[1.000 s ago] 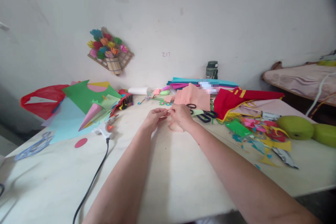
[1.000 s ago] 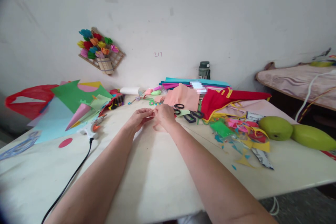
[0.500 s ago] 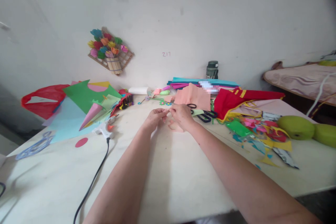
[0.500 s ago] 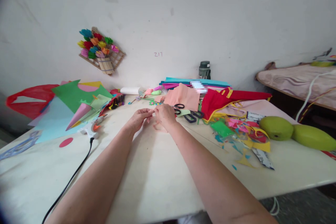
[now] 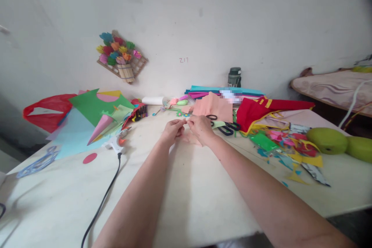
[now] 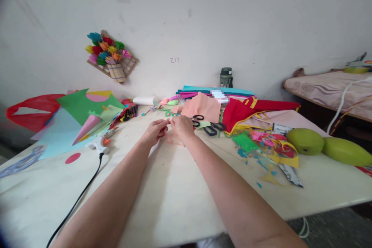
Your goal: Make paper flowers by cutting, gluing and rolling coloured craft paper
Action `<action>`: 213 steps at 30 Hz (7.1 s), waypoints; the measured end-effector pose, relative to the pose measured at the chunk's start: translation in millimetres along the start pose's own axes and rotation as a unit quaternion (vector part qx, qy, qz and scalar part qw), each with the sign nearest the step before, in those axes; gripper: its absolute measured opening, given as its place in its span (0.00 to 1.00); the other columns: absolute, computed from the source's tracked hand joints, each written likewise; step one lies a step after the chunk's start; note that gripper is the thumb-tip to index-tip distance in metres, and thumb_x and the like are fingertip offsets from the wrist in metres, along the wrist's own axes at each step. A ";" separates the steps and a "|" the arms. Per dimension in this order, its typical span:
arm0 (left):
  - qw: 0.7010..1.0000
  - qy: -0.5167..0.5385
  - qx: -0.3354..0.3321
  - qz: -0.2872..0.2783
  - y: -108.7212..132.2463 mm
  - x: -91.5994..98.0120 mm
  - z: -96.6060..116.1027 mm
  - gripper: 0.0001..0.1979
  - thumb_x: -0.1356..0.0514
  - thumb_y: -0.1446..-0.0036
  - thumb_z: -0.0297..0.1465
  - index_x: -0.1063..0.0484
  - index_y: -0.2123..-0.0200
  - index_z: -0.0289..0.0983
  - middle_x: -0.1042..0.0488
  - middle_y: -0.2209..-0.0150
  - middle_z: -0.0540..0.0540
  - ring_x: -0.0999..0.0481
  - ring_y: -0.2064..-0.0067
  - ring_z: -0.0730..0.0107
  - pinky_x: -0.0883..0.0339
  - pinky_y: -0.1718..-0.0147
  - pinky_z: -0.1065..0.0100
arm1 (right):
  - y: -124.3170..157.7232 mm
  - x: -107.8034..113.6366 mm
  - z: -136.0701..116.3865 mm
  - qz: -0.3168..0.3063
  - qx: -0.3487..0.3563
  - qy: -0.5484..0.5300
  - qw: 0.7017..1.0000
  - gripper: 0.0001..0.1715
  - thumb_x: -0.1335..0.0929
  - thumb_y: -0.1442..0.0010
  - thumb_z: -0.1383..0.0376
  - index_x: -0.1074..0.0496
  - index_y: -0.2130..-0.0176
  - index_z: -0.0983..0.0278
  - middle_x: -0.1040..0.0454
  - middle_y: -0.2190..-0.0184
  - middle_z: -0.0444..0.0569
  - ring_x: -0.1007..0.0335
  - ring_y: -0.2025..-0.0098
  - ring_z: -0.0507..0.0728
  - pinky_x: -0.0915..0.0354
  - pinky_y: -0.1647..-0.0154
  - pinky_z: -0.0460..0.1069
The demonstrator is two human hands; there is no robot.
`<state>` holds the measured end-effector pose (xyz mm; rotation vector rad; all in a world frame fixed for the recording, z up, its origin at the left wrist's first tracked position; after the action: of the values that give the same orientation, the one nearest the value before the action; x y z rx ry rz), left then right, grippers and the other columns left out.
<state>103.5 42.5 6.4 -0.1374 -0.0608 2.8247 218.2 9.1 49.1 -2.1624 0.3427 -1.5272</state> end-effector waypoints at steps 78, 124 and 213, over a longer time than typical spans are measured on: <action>0.988 0.028 -0.108 0.104 -2.9 9.9 15.7 0.15 0.37 0.59 0.39 0.34 0.80 0.33 0.41 0.85 0.53 0.51 0.84 0.85 0.64 0.85 0.74 | -9.4 0.8 8.0 -0.106 -0.097 -0.180 0.973 0.09 0.36 0.49 0.64 0.26 0.74 0.65 0.25 0.76 0.47 0.33 0.78 0.49 0.43 0.77 0.42; 0.986 0.064 -0.027 0.152 -1.7 -1.3 7.7 0.13 0.36 0.64 0.34 0.36 0.84 0.32 0.45 0.88 0.56 0.53 0.86 0.86 0.64 0.87 0.74 | 7.2 8.0 -19.7 -0.011 0.098 0.082 0.992 0.15 0.43 0.42 0.69 0.29 0.64 0.67 0.27 0.67 0.56 0.32 0.63 0.58 0.43 0.67 0.48; 0.977 0.154 -0.041 0.143 -4.3 6.9 6.2 0.16 0.34 0.65 0.35 0.38 0.81 0.32 0.40 0.84 0.54 0.54 0.86 0.89 0.67 0.88 0.76 | -2.4 9.5 -3.8 -0.026 -0.039 0.021 0.999 0.14 0.40 0.45 0.65 0.26 0.67 0.63 0.25 0.69 0.52 0.31 0.64 0.55 0.42 0.67 0.46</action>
<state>97.6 48.5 12.2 -0.6480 -0.0959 3.0462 217.8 5.9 59.1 -2.2172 0.3700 -1.6156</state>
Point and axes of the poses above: each hand's wrist, its own y-axis away from the middle knuckle, its own x-axis out of the back of the hand, z = x × y, the point moved 5 cm from there along -y, towards the middle knuckle
